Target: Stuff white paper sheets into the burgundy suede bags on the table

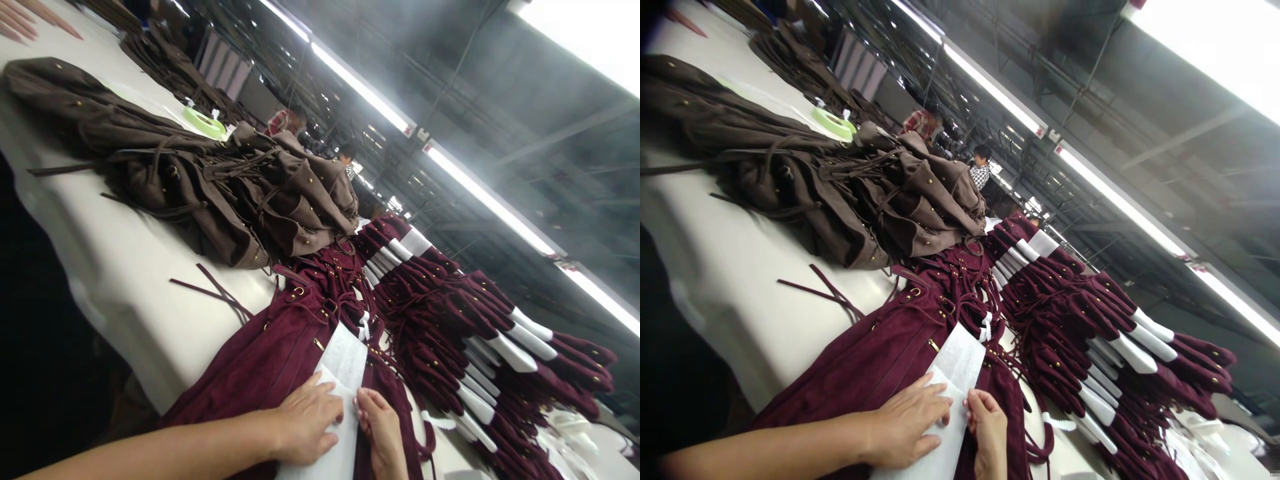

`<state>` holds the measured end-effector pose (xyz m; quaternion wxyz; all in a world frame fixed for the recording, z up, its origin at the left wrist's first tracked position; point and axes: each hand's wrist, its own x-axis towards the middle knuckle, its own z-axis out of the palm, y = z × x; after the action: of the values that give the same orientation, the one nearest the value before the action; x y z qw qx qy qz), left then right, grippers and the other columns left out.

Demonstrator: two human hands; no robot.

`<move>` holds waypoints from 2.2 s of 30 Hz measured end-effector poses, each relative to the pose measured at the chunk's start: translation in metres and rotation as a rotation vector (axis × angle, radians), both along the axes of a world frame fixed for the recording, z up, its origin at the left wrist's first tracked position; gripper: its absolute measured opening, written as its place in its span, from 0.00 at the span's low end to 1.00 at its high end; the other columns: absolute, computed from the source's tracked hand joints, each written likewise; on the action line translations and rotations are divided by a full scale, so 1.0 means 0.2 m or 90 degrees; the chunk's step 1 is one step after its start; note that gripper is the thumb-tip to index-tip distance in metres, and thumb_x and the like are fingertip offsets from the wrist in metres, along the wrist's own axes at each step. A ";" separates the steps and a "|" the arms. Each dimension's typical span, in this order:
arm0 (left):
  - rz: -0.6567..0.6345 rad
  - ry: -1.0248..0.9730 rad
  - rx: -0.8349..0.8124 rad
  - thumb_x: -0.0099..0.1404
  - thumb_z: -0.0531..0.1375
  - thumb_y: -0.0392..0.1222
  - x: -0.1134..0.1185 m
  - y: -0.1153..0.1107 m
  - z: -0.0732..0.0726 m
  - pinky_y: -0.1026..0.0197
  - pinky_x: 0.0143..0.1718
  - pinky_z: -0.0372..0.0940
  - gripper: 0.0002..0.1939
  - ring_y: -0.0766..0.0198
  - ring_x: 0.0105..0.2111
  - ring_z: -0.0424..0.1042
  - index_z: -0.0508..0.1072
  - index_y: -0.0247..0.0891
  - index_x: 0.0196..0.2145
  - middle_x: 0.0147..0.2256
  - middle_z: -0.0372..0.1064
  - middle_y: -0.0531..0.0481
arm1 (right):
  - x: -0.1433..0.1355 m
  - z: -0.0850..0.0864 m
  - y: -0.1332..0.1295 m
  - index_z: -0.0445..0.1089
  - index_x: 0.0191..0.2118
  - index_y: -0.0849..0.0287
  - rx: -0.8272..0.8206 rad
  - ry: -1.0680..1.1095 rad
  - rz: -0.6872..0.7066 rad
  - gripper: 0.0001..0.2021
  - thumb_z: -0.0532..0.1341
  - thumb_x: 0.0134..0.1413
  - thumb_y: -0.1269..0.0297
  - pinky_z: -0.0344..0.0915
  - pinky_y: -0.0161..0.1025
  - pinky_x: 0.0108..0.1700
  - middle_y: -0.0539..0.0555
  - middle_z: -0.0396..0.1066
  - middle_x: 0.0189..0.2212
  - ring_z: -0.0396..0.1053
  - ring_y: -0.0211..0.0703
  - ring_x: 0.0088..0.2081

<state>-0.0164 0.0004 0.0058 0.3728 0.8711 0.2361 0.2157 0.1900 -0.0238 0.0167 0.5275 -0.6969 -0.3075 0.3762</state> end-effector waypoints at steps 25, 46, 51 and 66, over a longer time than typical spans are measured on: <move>0.013 0.005 0.020 0.65 0.59 0.42 0.01 0.00 0.00 0.37 0.66 0.39 0.13 0.49 0.63 0.55 0.71 0.39 0.47 0.52 0.69 0.42 | 0.02 -0.06 0.15 0.67 0.18 0.64 -0.163 -0.091 0.002 0.11 0.69 0.38 0.65 0.47 0.26 0.16 0.50 0.66 0.15 0.54 0.28 0.15; 0.008 0.031 0.034 0.64 0.58 0.43 -0.01 0.00 0.04 0.41 0.66 0.43 0.13 0.53 0.61 0.58 0.70 0.41 0.47 0.50 0.69 0.43 | 0.07 -0.02 0.17 0.59 0.19 0.59 -0.290 -0.163 0.106 0.19 0.69 0.46 0.60 0.39 0.26 0.13 0.51 0.63 0.10 0.49 0.29 0.10; 0.003 0.025 0.044 0.65 0.57 0.43 -0.01 0.00 0.04 0.39 0.66 0.42 0.13 0.52 0.60 0.59 0.70 0.42 0.47 0.49 0.69 0.44 | 0.08 -0.06 0.14 0.59 0.20 0.58 -0.251 -0.195 0.104 0.18 0.70 0.43 0.58 0.37 0.27 0.14 0.48 0.62 0.09 0.48 0.29 0.10; 0.025 0.027 0.076 0.65 0.58 0.44 0.01 -0.01 -0.01 0.40 0.67 0.41 0.15 0.51 0.62 0.56 0.68 0.40 0.49 0.55 0.66 0.42 | 0.06 -0.09 -0.01 0.57 0.30 0.56 -0.129 -0.194 0.165 0.23 0.71 0.35 0.54 0.44 0.28 0.15 0.41 0.61 0.12 0.53 0.31 0.11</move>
<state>-0.0134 -0.0020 0.0043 0.3108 0.8914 0.2478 0.2179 0.2022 -0.0257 -0.0009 0.3495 -0.7499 -0.4309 0.3603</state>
